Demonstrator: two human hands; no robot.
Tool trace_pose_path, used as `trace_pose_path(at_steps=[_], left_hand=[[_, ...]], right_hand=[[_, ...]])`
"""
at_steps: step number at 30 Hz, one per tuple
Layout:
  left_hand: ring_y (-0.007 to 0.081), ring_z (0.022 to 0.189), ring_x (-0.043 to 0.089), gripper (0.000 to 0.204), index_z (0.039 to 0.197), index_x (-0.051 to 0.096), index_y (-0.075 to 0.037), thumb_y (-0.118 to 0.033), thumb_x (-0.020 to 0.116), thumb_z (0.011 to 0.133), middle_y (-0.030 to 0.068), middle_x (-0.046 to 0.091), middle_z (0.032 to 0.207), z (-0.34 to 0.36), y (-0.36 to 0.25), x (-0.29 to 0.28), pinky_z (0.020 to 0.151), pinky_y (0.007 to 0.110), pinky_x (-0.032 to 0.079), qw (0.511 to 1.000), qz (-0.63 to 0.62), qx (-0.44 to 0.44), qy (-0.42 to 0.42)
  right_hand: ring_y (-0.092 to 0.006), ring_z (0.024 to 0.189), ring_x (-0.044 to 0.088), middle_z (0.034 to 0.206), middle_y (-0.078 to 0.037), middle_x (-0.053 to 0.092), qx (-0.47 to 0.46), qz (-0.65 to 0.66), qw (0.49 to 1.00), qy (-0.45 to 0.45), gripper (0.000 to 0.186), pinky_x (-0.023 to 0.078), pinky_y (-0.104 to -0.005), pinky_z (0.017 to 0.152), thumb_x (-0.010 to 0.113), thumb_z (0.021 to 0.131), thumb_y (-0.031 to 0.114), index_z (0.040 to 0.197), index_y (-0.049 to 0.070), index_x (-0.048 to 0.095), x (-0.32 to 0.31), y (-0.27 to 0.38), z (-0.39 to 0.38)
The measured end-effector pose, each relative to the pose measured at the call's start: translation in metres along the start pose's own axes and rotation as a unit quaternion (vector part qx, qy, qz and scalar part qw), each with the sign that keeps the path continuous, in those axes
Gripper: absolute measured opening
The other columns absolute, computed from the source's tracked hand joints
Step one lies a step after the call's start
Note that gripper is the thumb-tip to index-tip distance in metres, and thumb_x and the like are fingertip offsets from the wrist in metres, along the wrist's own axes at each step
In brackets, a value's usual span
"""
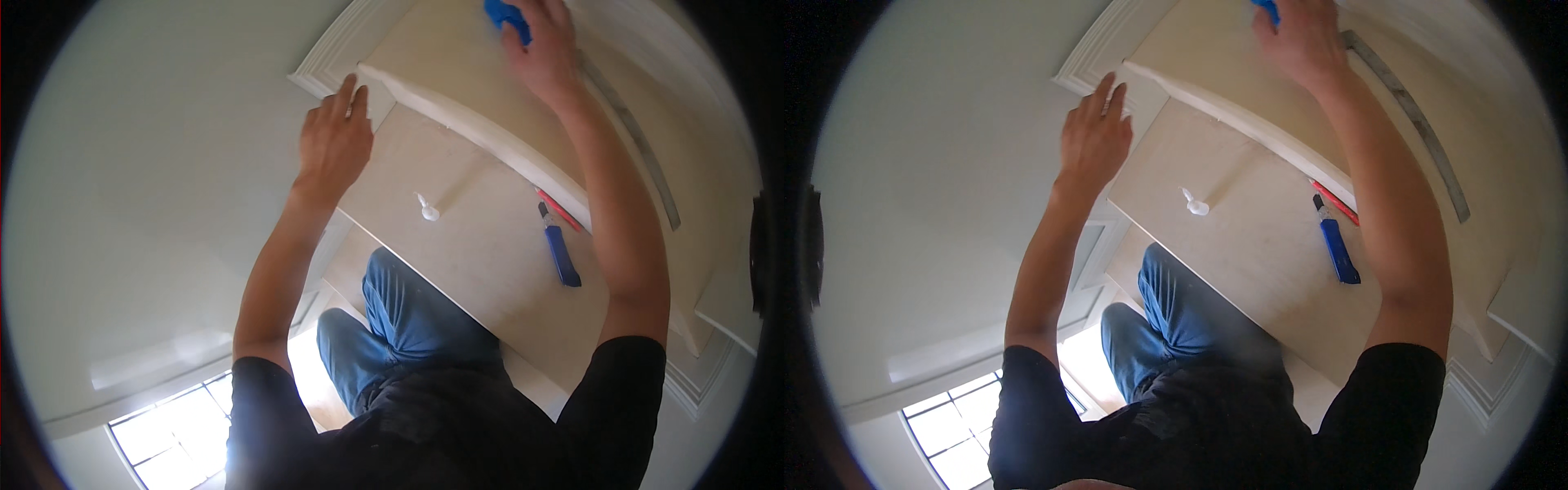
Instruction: Measure, test-fit, and glue a piece of decorative crown molding onto a staircase wall.
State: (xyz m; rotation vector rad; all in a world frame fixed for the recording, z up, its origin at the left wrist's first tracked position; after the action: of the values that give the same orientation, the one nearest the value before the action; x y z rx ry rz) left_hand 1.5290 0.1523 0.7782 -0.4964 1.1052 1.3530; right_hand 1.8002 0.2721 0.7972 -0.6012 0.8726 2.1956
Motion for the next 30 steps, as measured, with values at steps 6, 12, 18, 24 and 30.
trace_pose_path(at_steps=[6,12,18,24,30], left_hand=[[0.022,0.113,0.064,0.052,0.129,0.063,0.002,-0.014,0.072,0.08,0.0139,0.053,0.151,-0.006,0.004,0.034,0.09,0.036,0.053,0.99,0.13,0.049,-0.013],[0.0235,0.113,0.064,0.051,0.13,0.063,-0.002,-0.014,0.072,0.081,0.0127,0.052,0.153,-0.006,0.011,0.031,0.091,0.037,0.053,0.989,0.147,0.026,-0.011],[0.0312,0.131,0.048,0.059,0.151,0.04,0.007,-0.01,0.056,0.097,0.0216,0.022,0.167,-0.009,0.012,0.044,0.109,0.044,0.042,0.976,0.148,-0.002,0.159],[0.031,0.13,0.051,0.057,0.149,0.041,0.007,-0.014,0.059,0.099,0.0229,0.035,0.161,-0.013,0.013,0.051,0.109,0.043,0.044,0.98,0.148,0.005,0.132],[0.0243,0.105,0.068,0.037,0.122,0.069,-0.009,-0.01,0.071,0.085,0.0096,0.068,0.127,-0.056,-0.018,0.05,0.082,0.037,0.056,0.994,-0.073,0.053,-0.065]], right_hand=[[-0.039,0.144,0.042,0.15,-0.02,0.049,0.084,0.034,0.995,-0.03,0.047,0.034,-0.0481,0.119,0.064,0.094,0.005,0.14,0.009,0.053,0.0,0.005,-0.01],[-0.0383,0.146,0.041,0.156,-0.021,0.045,0.269,-0.025,0.961,0.062,0.049,0.035,-0.0483,0.119,0.057,0.104,0.021,0.151,0.01,0.047,0.0,-0.005,-0.016],[-0.0388,0.145,0.042,0.153,-0.023,0.047,0.154,-0.017,0.988,-0.002,0.047,0.035,-0.0472,0.119,0.055,0.105,0.023,0.15,0.009,0.049,0.012,-0.026,-0.017],[-0.0363,0.132,0.053,0.138,-0.022,0.059,0.081,-0.027,0.996,-0.007,0.035,0.037,-0.0474,0.116,0.053,0.106,0.019,0.137,0.003,0.056,0.012,-0.011,-0.013],[-0.0382,0.128,0.05,0.129,-0.023,0.059,-0.015,-0.019,1.0,0.004,0.034,0.038,-0.0488,0.111,0.058,0.098,0.017,0.126,-0.001,0.062,0.005,0.0,-0.005]])
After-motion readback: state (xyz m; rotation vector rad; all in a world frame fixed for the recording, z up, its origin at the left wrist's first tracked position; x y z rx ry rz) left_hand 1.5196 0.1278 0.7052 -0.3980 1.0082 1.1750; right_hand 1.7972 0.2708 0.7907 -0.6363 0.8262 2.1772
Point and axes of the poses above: each hand's wrist, its own z-axis towards the middle knuckle, its own x-axis out of the palm, y = z × x, the point moved 7 cm from there along z, towards the middle knuckle
